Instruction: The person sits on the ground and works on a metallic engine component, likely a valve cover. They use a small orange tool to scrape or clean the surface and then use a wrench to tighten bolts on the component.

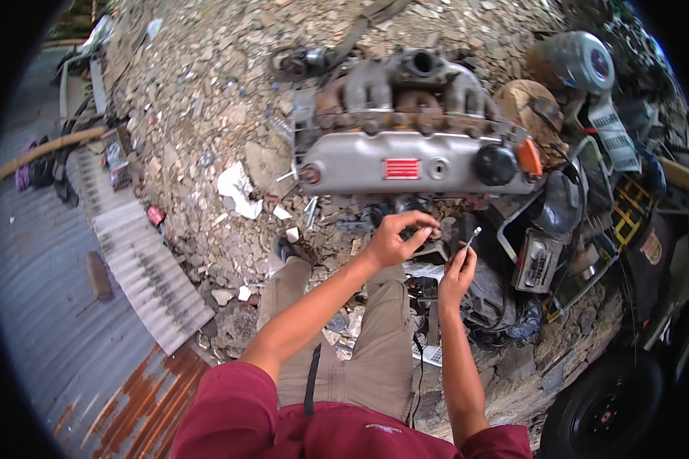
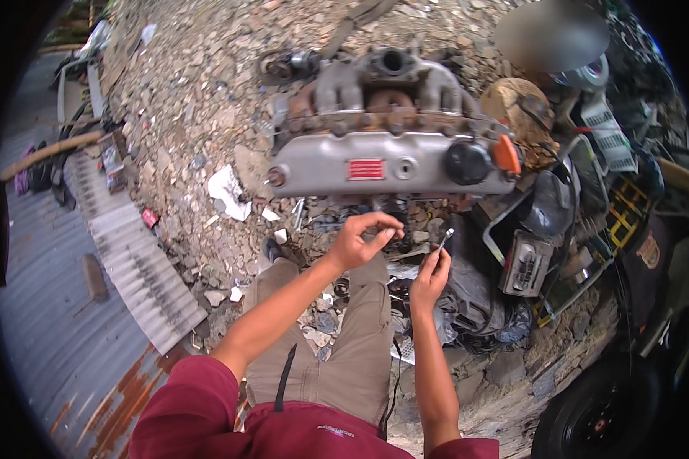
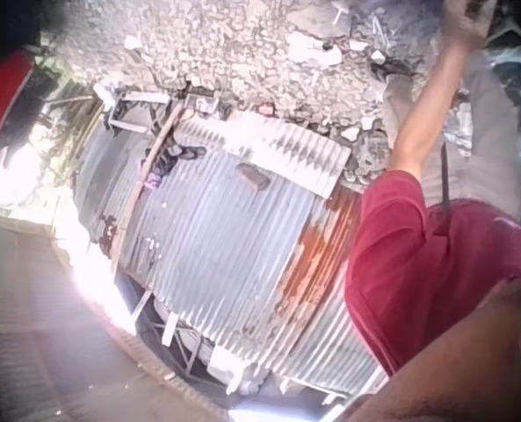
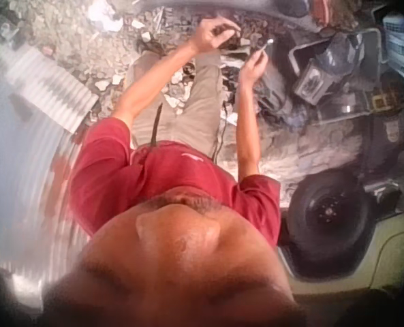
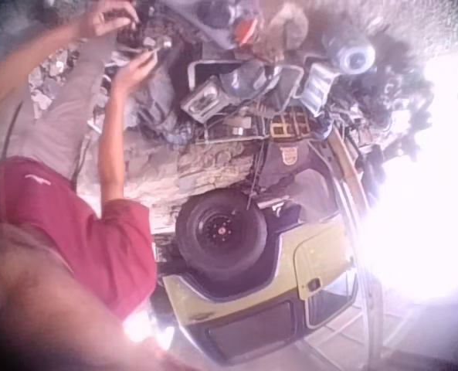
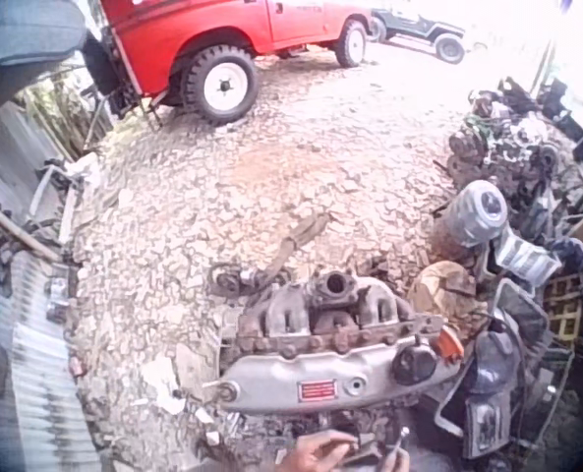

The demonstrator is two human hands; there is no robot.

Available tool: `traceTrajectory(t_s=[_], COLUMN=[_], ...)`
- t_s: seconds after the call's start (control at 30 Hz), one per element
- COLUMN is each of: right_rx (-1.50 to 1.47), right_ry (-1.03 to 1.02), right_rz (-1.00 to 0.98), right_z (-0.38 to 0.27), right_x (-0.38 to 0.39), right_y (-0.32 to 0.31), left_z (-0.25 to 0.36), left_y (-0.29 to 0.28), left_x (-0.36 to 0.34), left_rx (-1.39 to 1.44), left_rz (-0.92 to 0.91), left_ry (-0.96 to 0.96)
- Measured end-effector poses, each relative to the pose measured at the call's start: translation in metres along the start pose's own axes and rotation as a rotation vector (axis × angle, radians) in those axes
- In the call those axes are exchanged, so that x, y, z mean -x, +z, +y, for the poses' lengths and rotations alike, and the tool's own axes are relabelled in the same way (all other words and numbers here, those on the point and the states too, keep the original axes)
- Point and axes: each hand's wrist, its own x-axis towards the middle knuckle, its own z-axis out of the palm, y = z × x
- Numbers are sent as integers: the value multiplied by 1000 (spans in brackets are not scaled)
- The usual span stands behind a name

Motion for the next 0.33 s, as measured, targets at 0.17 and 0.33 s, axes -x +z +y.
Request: traceTrajectory(t_s=[0.17,0.33], right_rx=[141,334], right_ry=[21,-13], right_rz=[-303,-555], right_z=[18,29], right_x=[90,170], right_y=[58,151], left_z=[-40,-65], left_y=[-85,-157], left_x=[121,202], left_rx=[30,281], left_rz=[144,207], left_ry=[-309,-378])
